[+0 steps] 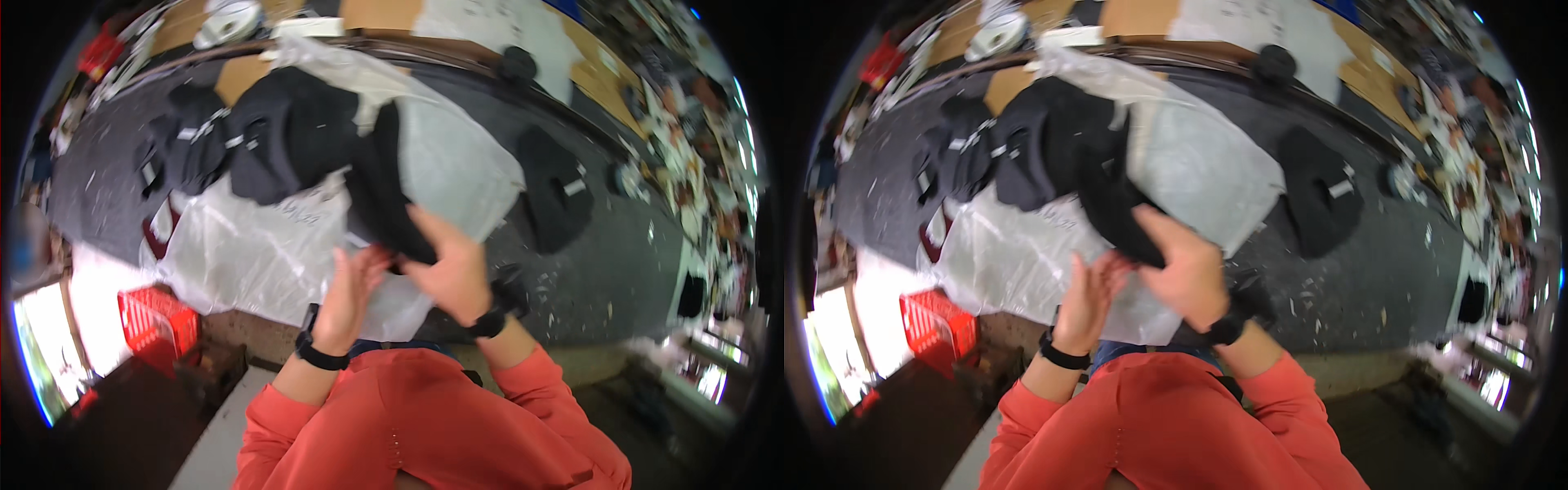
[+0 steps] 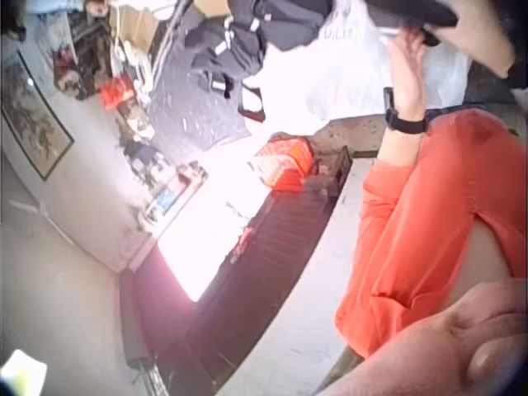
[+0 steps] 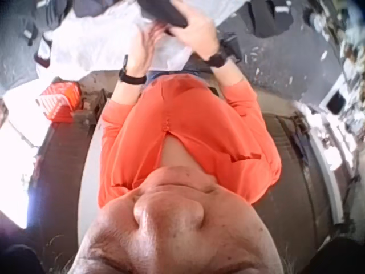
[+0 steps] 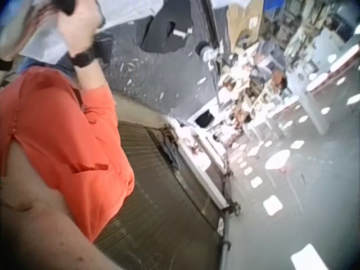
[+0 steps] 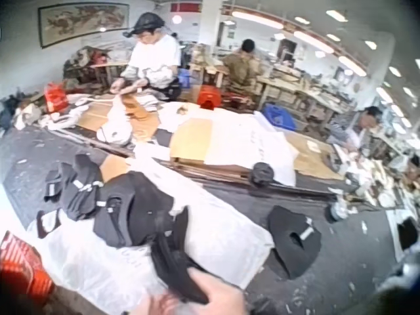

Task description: Gathering and trimming excess material or loose threads from black shoe upper components using snips.

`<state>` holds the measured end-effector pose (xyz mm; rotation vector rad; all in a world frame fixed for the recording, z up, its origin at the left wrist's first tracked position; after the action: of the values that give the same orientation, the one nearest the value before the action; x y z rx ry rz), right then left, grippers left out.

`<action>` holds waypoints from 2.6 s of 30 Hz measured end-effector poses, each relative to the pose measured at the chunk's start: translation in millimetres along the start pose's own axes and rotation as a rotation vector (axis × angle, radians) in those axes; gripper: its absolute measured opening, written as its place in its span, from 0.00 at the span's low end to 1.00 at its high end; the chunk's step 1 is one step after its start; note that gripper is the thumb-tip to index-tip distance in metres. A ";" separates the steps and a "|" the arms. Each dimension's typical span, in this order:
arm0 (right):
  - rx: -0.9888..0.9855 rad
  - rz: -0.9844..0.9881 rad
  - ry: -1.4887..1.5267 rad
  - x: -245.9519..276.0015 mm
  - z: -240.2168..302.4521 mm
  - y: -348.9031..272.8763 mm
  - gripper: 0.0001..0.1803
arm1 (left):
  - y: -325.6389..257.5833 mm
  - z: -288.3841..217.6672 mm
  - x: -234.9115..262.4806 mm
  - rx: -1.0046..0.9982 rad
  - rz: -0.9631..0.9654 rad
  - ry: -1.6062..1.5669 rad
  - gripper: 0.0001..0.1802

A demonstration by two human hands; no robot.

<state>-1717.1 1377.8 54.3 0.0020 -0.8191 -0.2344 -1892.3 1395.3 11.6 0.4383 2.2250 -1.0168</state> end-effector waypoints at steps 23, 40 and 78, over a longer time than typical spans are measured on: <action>-0.300 -0.525 -0.180 123.7 -269.2 -3.1 0.22 | -44.0 14.2 79.5 -0.007 0.404 -0.418 0.25; -0.580 0.309 -0.422 177.1 -435.3 83.7 0.64 | -94.9 15.7 33.8 0.037 0.326 -0.391 0.26; -0.151 0.176 -0.590 250.0 -225.9 9.0 0.35 | -82.5 23.3 -8.9 -0.034 0.317 -0.390 0.26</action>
<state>-1387.1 1314.7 81.4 -0.2915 -1.3787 -0.1280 -1920.0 1324.1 51.4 0.5100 1.7573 -0.8141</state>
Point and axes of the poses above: each hand's wrist, its own y-axis towards the middle knuckle, its own x-axis out of the back of the hand, z = x × y, the point moved 1 cm from there along y, towards the middle knuckle, and after that the axes turned 13 degrees about -y, right-handed, at the moved point
